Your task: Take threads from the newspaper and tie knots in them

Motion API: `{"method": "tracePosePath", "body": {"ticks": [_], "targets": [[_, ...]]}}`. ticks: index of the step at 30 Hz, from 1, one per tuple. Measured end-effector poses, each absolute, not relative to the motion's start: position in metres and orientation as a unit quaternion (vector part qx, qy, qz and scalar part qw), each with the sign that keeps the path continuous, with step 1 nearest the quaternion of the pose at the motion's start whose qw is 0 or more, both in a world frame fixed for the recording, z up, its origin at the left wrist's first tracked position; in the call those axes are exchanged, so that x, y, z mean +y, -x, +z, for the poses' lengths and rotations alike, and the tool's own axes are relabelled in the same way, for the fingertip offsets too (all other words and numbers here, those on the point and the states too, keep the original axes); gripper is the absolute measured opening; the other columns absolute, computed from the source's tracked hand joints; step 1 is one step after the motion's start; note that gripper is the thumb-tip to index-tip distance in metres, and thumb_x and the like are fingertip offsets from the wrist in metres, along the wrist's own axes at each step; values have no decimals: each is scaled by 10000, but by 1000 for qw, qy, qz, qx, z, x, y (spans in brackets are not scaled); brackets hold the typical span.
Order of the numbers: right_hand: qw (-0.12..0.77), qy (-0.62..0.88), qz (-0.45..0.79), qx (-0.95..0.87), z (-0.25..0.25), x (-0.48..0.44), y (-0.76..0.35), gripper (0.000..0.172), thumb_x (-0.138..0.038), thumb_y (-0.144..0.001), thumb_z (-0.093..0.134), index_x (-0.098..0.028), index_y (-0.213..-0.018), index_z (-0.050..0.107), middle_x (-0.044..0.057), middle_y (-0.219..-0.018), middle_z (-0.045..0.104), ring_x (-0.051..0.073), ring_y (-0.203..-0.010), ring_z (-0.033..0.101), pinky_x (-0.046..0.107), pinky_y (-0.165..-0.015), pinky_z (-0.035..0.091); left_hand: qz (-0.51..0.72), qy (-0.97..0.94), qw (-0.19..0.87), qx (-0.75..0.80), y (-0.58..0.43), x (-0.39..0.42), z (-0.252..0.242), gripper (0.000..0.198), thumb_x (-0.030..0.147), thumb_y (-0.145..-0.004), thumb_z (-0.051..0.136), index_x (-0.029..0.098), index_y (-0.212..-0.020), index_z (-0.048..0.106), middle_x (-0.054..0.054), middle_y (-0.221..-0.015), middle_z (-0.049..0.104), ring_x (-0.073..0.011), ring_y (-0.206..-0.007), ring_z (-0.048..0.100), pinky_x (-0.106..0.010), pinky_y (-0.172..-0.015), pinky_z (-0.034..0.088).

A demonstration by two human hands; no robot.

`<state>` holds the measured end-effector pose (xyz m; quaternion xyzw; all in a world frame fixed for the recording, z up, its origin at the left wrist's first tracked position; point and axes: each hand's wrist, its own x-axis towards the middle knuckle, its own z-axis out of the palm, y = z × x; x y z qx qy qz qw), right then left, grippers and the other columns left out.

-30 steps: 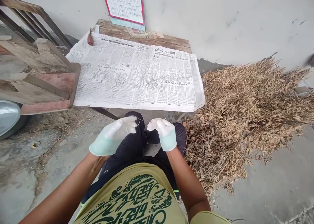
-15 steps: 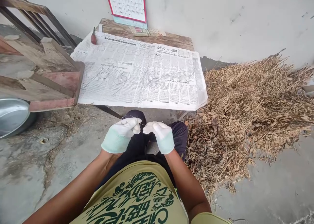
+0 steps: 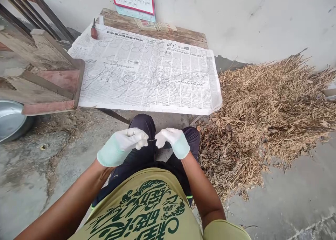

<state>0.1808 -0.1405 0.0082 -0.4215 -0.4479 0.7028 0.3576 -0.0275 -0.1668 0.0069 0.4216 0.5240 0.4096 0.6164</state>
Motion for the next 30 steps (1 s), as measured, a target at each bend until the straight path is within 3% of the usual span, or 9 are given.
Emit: {"method": "tracePosePath", "body": {"ticks": [4, 10, 19, 30], "targets": [[367, 511, 643, -436, 8, -141, -166, 280, -367, -881, 631, -133, -923, 778, 69, -703, 748, 158, -603, 682, 261, -570, 521, 427, -422, 570, 560, 24, -169, 14, 325, 487, -812, 760, 162, -793, 766, -49, -674, 717, -146, -586, 594, -289, -631, 500], [383, 514, 648, -411, 7, -142, -161, 361, -397, -863, 652, -103, -1046, 757, 91, -757, 764, 171, -603, 714, 263, -542, 543, 405, -427, 574, 569, 17, -166, 18, 281, 441, -800, 754, 170, -724, 749, -38, -624, 693, -145, -581, 584, -286, -636, 494], [383, 509, 655, -407, 7, -143, -163, 335, -367, -869, 652, -119, -1069, 754, 72, -734, 761, 158, -593, 708, 258, -563, 555, 401, -423, 585, 563, 26, -160, -1, 349, 522, -790, 757, 173, -799, 751, -50, -644, 712, -139, -544, 566, -275, -573, 463], [346, 542, 638, -424, -9, -144, -167, 400, -343, -832, 656, -116, -1144, 763, 62, -713, 759, 149, -569, 700, 227, -509, 520, 344, -448, 633, 530, 30, -159, -3, 377, 529, -780, 775, 163, -696, 741, -59, -625, 697, -131, -545, 563, -262, -559, 470]]}}
